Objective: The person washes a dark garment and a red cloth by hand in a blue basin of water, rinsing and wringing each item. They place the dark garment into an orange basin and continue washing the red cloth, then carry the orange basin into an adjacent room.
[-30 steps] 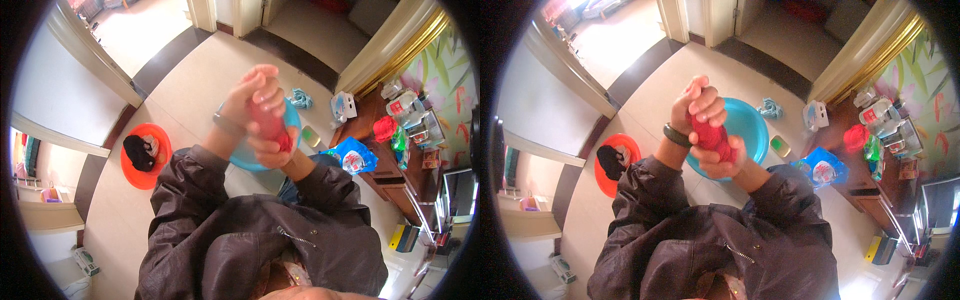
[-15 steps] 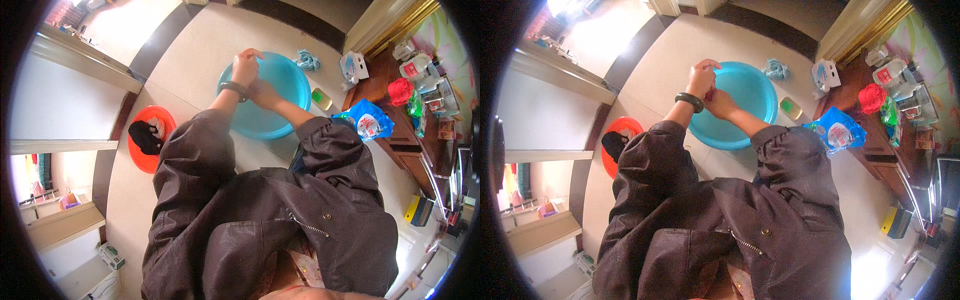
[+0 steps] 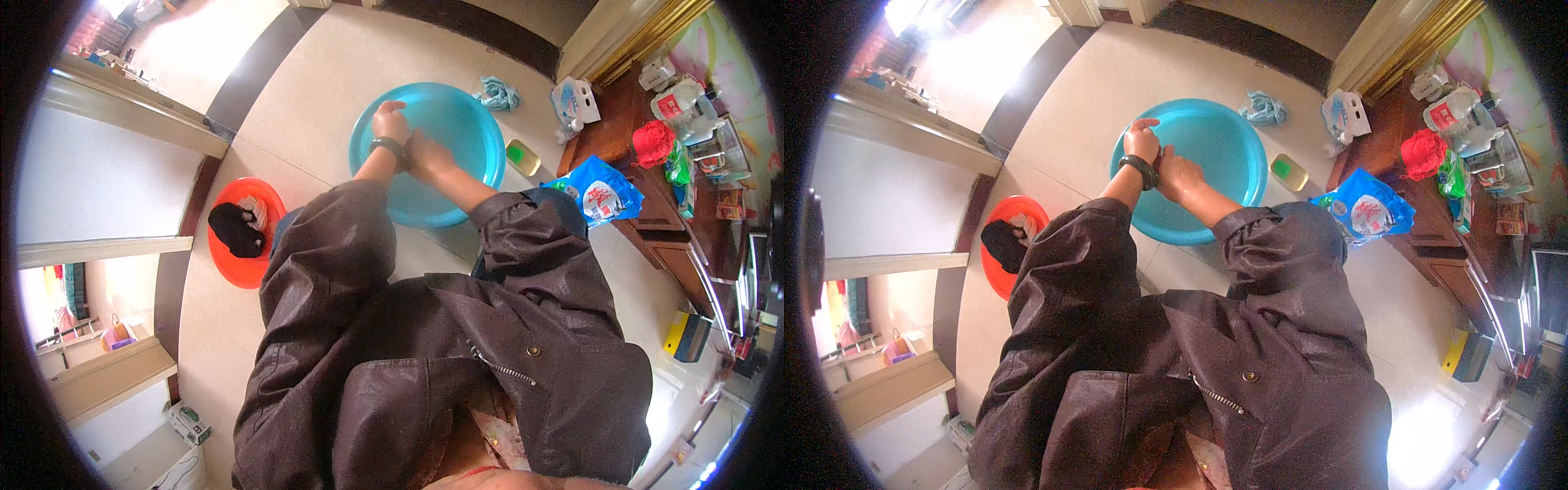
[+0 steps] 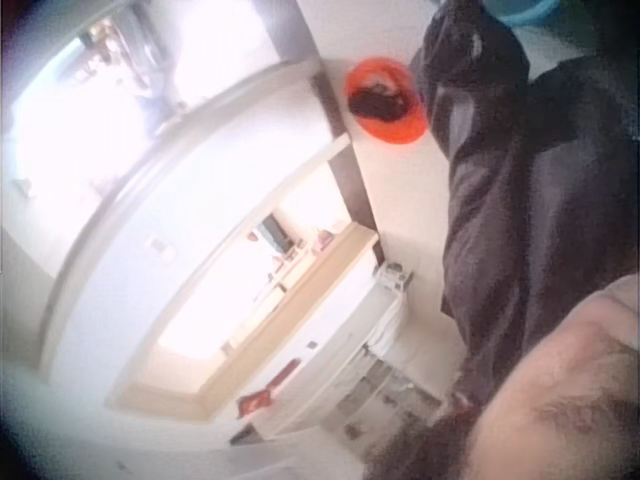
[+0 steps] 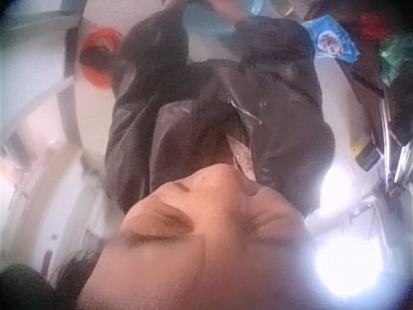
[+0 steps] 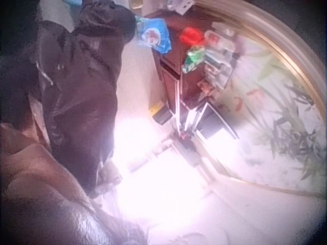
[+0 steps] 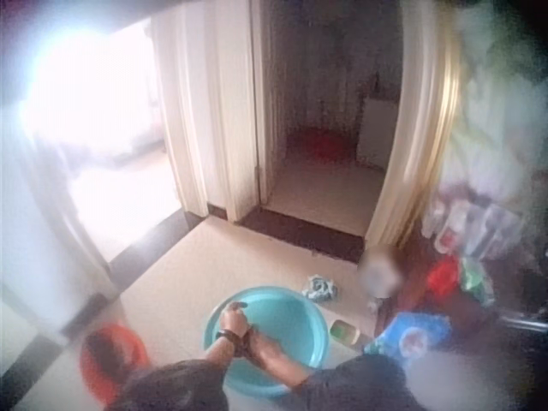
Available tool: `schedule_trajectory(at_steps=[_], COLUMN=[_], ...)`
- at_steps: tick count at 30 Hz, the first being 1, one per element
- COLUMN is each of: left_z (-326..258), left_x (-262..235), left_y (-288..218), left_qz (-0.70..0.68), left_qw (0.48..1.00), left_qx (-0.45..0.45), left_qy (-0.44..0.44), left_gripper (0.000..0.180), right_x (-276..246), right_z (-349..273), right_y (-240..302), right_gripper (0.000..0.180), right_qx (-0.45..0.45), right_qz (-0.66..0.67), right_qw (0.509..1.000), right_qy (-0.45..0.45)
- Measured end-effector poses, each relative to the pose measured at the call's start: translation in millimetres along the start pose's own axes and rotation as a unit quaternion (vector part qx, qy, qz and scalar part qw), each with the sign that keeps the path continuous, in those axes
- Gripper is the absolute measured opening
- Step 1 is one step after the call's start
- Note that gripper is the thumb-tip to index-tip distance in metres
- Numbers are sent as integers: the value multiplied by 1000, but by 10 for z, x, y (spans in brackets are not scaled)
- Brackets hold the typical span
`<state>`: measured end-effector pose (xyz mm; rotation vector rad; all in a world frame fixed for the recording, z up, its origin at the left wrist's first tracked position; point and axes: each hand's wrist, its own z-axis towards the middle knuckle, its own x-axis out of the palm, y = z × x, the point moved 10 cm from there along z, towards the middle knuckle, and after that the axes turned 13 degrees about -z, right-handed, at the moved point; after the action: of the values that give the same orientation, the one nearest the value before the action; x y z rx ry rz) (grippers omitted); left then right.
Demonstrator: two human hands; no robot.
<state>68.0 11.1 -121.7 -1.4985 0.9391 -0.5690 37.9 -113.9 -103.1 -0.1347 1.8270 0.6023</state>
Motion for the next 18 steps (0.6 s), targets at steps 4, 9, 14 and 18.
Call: schedule_trajectory(at_steps=[4, 9, 14, 18], left_z=[133, -17, -394, -1213], left_x=[69, 151, -111, 14], left_y=[211, -62, -1170, -1534], left_qz=[-69, -373, 42, 216], left_qw=[993, 888, 945, 785], left_qx=[-75, -198, 266, 551], left_qy=[65, 184, 185, 184], left_gripper=[24, 36, 51, 62], right_x=[-29, 33, -346, -399], right_z=[75, 37, -158, -390], right_y=[-26, -62, 95, 253], right_gripper=[40, 50, 49, 50], right_qx=[-33, -17, -45, -96], right_qz=[18, 430, 747, 765], right_qw=[999, 880, 579, 489], right_qy=[-9, 199, 322, 408])
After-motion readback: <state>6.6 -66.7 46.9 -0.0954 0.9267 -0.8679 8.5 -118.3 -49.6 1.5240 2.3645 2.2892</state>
